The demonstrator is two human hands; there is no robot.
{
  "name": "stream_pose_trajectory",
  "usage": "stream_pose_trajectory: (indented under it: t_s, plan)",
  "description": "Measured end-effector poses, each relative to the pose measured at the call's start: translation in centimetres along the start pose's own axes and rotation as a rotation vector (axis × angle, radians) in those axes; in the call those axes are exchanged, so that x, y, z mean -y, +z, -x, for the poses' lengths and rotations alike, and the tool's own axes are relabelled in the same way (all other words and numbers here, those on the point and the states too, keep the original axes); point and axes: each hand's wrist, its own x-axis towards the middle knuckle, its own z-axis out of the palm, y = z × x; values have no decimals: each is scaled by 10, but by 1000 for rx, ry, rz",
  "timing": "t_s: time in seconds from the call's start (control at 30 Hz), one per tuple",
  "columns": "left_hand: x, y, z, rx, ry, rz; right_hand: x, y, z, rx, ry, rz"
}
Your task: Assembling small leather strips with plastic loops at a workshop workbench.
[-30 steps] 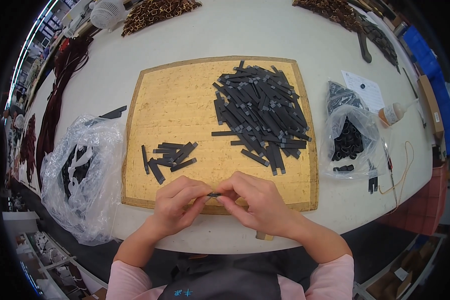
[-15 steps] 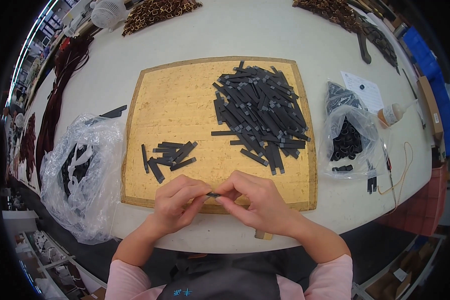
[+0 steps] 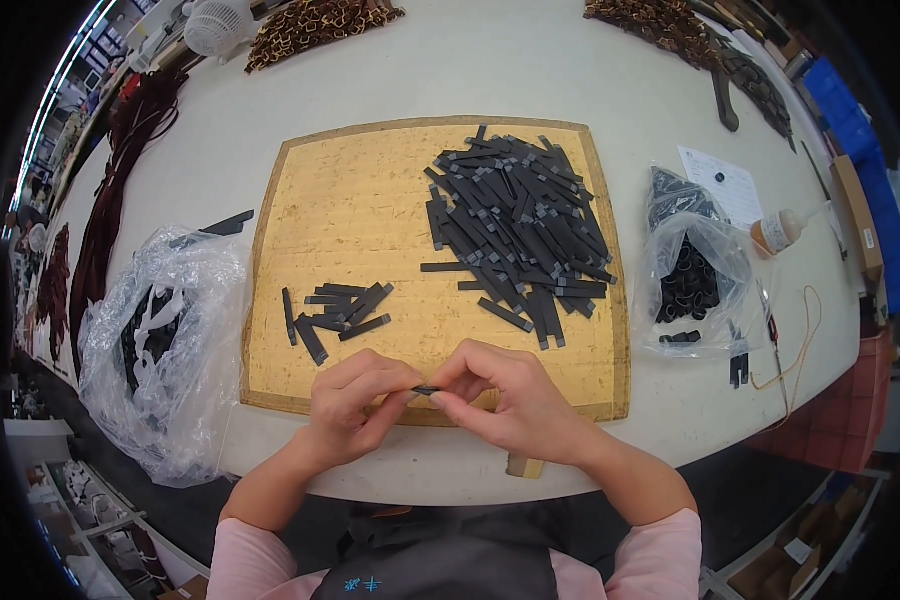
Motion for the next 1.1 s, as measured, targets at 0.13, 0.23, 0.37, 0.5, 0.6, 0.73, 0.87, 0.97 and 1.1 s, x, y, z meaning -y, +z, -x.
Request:
stream_pose_trajectory:
  t_s: [0.13, 0.23, 0.37, 0.5, 0.6, 0.73, 0.87, 0.97, 1.1]
  plan:
    - [0, 2, 1, -11, 12, 5, -2, -1, 1, 38, 74, -70]
    - [1, 4, 4, -10, 20, -5, -5, 3, 1, 46, 142, -191]
    - [2, 6, 2, -49, 43, -42, -4, 7, 4, -21, 107, -125]
    - [7, 4, 1, -102, 95, -94, 5, 8, 3, -66, 5, 25]
    - [6, 4, 2, -96, 127, -107, 7, 8, 5, -73, 20, 49]
    - [6, 4, 1, -80, 150, -134, 0, 9, 1, -82, -19, 33]
    - [4, 6, 4, -17, 91, -114, -2, 5, 0, -44, 38, -39]
    - [1, 13, 1, -62, 67, -28, -6, 6, -1, -31, 42, -48]
    - [4, 12, 5, 7, 156, -52, -11, 4, 1, 43, 193, -223]
